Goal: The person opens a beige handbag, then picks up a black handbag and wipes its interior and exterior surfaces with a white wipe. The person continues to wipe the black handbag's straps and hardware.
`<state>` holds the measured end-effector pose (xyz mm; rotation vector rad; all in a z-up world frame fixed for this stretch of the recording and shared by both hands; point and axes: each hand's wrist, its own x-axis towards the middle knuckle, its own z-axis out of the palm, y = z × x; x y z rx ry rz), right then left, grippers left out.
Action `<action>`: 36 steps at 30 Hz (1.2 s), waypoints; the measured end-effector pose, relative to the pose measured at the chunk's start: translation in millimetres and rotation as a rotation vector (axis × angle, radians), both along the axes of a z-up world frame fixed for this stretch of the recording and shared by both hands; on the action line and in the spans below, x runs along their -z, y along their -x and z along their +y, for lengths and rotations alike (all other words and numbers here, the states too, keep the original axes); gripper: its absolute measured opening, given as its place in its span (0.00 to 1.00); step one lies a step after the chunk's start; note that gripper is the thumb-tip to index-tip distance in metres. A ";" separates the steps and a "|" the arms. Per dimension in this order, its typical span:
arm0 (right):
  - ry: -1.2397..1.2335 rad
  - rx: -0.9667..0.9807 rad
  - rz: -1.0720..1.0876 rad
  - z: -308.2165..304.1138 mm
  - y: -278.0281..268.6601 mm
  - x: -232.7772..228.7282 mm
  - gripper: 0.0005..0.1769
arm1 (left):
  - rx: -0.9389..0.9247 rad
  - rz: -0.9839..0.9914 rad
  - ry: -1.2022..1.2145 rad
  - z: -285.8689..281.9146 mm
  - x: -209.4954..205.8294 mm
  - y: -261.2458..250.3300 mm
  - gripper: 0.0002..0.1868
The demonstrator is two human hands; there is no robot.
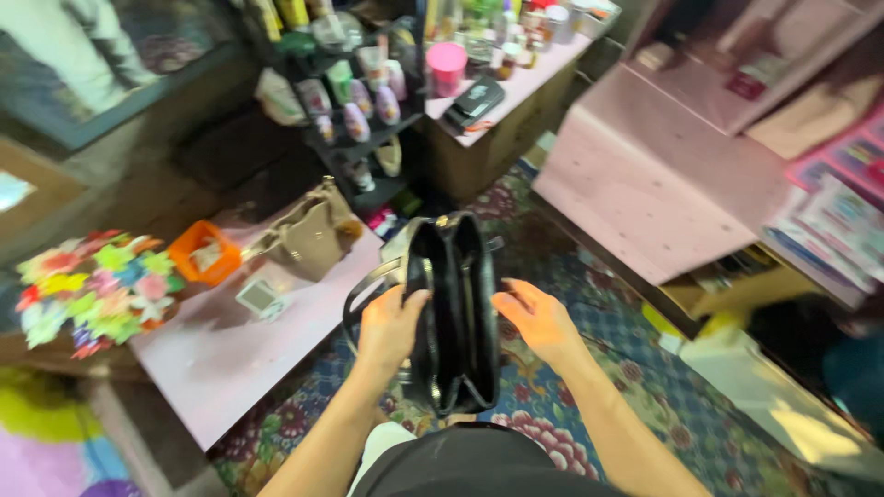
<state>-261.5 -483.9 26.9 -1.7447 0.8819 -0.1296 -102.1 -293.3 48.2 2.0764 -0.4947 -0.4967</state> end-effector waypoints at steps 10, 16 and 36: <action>-0.065 -0.254 -0.460 -21.2 -46.6 -46.1 0.15 | 0.485 -0.718 0.444 12.7 -46.1 5.4 0.11; 0.096 -0.150 -0.581 -35.3 -71.0 -66.5 0.14 | 0.814 -1.140 0.371 -3.8 -69.0 -30.9 0.22; 0.566 0.030 -0.576 -60.0 -74.6 -63.1 0.19 | 0.521 -0.622 0.537 -48.4 -53.5 -75.6 0.06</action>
